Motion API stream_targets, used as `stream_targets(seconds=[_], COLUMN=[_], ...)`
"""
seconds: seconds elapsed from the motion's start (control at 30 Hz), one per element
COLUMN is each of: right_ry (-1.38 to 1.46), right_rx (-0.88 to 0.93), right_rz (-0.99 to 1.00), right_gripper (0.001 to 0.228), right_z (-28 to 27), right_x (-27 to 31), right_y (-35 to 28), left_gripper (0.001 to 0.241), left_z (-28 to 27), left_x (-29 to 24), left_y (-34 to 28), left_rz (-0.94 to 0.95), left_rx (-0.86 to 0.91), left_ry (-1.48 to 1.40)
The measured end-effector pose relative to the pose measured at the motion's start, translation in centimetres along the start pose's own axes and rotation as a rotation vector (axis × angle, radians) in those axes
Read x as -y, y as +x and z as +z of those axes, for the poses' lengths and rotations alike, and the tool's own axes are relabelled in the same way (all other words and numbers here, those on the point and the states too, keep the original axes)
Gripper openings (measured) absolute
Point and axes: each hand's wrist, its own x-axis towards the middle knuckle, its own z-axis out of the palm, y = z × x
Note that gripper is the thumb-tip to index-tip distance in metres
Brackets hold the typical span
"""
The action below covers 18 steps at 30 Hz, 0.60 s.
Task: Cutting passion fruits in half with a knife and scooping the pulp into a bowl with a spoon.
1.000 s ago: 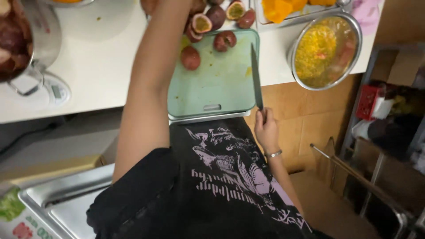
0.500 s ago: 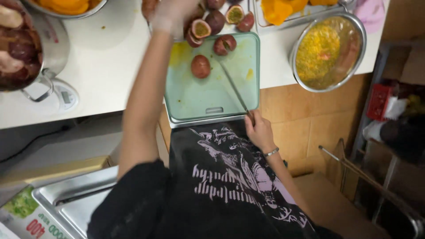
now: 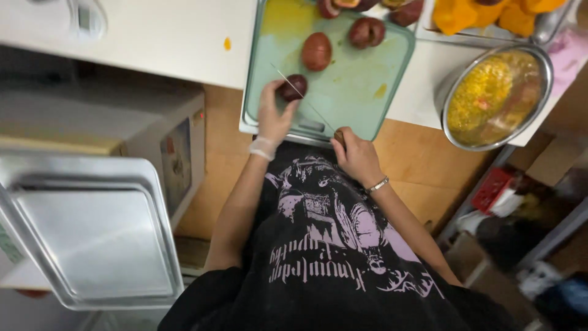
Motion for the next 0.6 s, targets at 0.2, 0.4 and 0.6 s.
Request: stream_targets(seconds=[0.2, 0.4, 0.6], right_ry=[-0.049, -0.226, -0.27], right_rx=[0.073, 0.083, -0.013], right_rz=[0.0, 0.061, -0.001], right_gripper=[0.022, 0.026, 0.027], right_z=[1.7, 3.5, 4.8], right_x=[-1.7, -1.6, 0.8], right_y=[-1.1, -0.7, 2.6], left_gripper=[0.05, 0.046, 0.047], left_z=[0.6, 1.2, 1.5], left_x=[-0.2, 0.9, 1.6], left_y=[-0.3, -0.3, -0.1], left_rz=[0.217, 0.21, 0.201], left_rx=[-0.099, -0.098, -0.085], left_ry=[0.173, 0.149, 0.167])
